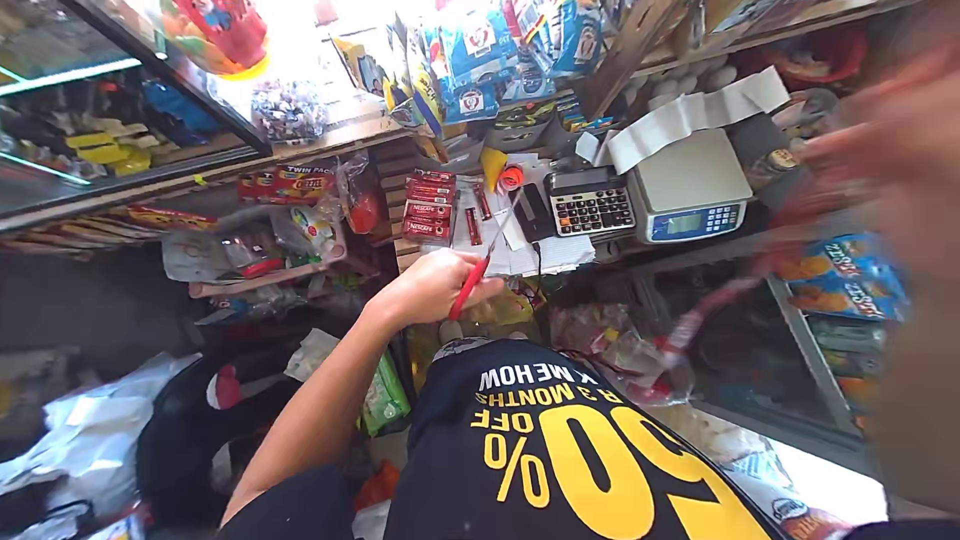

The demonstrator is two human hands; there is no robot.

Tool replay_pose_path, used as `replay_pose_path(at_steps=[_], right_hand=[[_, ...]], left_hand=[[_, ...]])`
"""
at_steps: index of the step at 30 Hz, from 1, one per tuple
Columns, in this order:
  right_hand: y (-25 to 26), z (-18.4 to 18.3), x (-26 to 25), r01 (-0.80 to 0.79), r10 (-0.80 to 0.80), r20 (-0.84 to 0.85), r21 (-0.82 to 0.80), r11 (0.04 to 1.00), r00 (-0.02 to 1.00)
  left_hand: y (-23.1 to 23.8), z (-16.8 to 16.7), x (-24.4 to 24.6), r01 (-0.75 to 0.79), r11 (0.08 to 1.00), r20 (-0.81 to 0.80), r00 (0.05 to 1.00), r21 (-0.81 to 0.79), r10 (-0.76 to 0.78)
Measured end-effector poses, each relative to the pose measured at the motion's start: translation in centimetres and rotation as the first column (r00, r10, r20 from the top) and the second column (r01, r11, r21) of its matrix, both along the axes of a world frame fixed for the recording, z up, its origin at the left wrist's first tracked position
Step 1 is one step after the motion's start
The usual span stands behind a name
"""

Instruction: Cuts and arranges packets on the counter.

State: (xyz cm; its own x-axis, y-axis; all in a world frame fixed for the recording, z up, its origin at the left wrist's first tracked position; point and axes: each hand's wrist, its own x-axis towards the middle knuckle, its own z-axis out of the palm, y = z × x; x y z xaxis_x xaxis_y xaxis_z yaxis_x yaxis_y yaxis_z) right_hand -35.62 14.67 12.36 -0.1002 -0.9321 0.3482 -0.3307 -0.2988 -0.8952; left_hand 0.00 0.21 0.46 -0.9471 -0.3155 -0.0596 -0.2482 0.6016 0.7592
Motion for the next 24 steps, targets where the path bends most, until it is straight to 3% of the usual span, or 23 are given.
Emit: replay_pose_path(at_steps=[3, 5, 8, 14, 24], right_hand=[[-3.2, -6.0, 7.4, -0.041, 0.026, 0.093, 0.169, 0.985, 0.995], [-4.1, -9.5, 8.8, -0.109, 0.074, 0.147, 0.25, 0.962, 0.986], [-4.7, -11.4, 10.0, -0.162, 0.119, 0.163, 0.283, 0.945, 0.979], [-5.7, -12.0, 10.7, -0.213, 0.173, 0.147, 0.332, 0.919, 0.974], [-8.3, -13.3, 11.4, -0.279, 0.264, 0.091, 0.366, 0.888, 0.96]], left_hand=[[0.4, 1.7, -0.5, 0.169, 0.979, 0.299, 0.946, -0.117, -0.127], [0.0, 2.2, -1.0, 0.239, 0.956, 0.452, 0.881, -0.17, -0.14], [-1.0, 2.5, -2.2, 0.299, 0.937, 0.636, 0.762, -0.182, -0.12], [-1.9, 2.3, -4.2, 0.327, 0.923, 0.68, 0.725, -0.203, -0.107], [-3.4, 0.4, -2.4, 0.255, 0.954, 0.676, 0.732, -0.156, -0.085]])
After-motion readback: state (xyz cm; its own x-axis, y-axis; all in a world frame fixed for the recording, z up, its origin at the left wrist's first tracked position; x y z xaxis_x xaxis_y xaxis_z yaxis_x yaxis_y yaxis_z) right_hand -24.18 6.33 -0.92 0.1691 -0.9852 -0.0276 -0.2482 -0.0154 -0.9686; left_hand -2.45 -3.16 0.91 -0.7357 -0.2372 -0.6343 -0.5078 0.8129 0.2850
